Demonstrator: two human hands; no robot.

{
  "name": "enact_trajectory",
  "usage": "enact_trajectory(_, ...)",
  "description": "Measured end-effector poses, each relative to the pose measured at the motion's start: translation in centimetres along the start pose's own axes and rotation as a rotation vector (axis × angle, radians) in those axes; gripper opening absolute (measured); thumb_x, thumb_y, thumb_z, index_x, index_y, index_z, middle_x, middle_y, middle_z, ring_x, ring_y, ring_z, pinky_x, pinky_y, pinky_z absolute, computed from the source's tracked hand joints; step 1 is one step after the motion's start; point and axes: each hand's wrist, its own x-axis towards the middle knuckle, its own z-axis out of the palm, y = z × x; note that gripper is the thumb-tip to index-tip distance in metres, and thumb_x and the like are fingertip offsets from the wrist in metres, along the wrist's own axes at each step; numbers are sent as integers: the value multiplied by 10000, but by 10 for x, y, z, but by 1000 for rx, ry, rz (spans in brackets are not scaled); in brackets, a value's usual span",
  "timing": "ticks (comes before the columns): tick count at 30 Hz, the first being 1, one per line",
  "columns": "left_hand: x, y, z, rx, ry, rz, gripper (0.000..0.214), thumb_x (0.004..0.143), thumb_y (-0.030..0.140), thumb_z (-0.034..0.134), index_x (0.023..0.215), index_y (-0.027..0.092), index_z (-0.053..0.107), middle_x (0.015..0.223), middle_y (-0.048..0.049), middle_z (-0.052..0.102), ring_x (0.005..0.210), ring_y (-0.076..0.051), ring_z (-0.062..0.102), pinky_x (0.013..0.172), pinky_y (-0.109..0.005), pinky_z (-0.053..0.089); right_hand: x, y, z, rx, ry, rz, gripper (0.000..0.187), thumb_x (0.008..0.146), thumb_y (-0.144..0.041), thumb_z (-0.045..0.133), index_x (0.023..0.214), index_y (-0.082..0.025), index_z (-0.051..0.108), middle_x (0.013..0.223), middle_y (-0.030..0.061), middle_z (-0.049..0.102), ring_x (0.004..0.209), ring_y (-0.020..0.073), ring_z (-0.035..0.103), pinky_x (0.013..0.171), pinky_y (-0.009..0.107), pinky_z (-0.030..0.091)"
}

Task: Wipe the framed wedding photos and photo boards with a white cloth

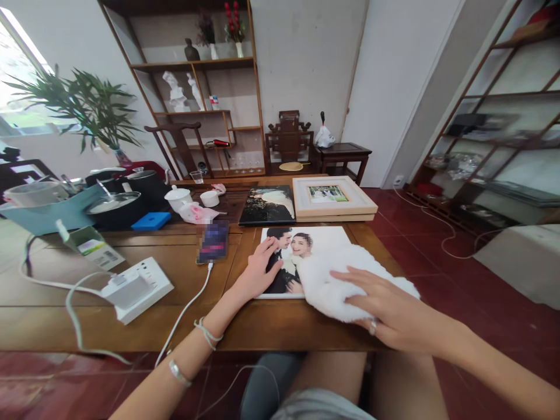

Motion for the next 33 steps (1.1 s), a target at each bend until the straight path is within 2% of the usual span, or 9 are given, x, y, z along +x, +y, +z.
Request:
enact_trajectory(3,-1,-1,0,0,3,1,463,860,317,447,1300,177,413,1407,-148,363,1326,-266,282,1049,-519,245,1,-6,-3,31,-4,9,302,754,-142,533,1023,-227,640,1317,102,487,1279,248,337,1057,461,265)
enact_trajectory(7,-1,-1,-2,12,-13,26,463,869,324,437,1310,186,401,1418,-144,348,1333,-260,267,1052,-516,243,33,26,0,-33,60,12,239,812,-272,526,1015,-211,635,1301,103,500,1303,286,279,1051,536,203)
enact_trajectory(12,-1,-1,-3,18,-24,23,454,867,320,441,1303,194,412,1418,-133,353,1336,-259,263,1051,-515,251,75,75,8,-178,66,69,358,717,-102,467,1042,-161,606,1380,125,400,1324,302,220,1016,556,226)
enact_trajectory(15,-1,-2,-3,15,-22,18,457,863,311,446,1296,167,422,1413,-145,356,1332,-255,273,1049,-496,268,85,86,11,-209,21,118,429,678,-68,431,1073,-135,586,1321,141,470,1320,309,226,1007,574,223)
enact_trajectory(19,0,-2,-2,8,-2,8,460,858,314,449,1289,155,432,1406,-150,364,1323,-253,293,1050,-482,274,72,74,7,-189,3,129,419,697,-64,393,1067,-116,583,1253,161,530,1308,292,266,1023,554,230)
enact_trajectory(23,0,-1,0,-4,27,1,448,849,312,466,1273,168,451,1394,-139,387,1316,-256,307,1056,-479,267,34,32,-8,-87,-81,50,459,642,-29,385,1023,-169,600,1222,108,567,1317,239,259,1059,498,223)
enact_trajectory(28,0,-2,3,-3,23,0,441,873,293,420,1292,155,422,1408,-140,367,1328,-247,281,1059,-483,259,1,-13,-18,17,-127,-12,427,551,-34,433,886,-218,624,1381,58,412,1330,262,217,1077,516,166)
enact_trajectory(30,0,-3,3,7,11,3,438,881,281,399,1298,147,414,1414,-143,357,1333,-246,270,1057,-487,259,5,-11,-16,17,-132,-17,422,577,-44,443,923,-205,623,1408,72,368,1333,262,207,1078,516,155)
enact_trajectory(33,0,-4,2,15,-7,12,442,878,271,401,1301,145,416,1416,-147,354,1335,-254,263,1056,-496,258,33,11,-9,-44,-121,25,414,663,-70,435,1027,-163,609,1384,129,395,1334,274,199,1059,533,172)
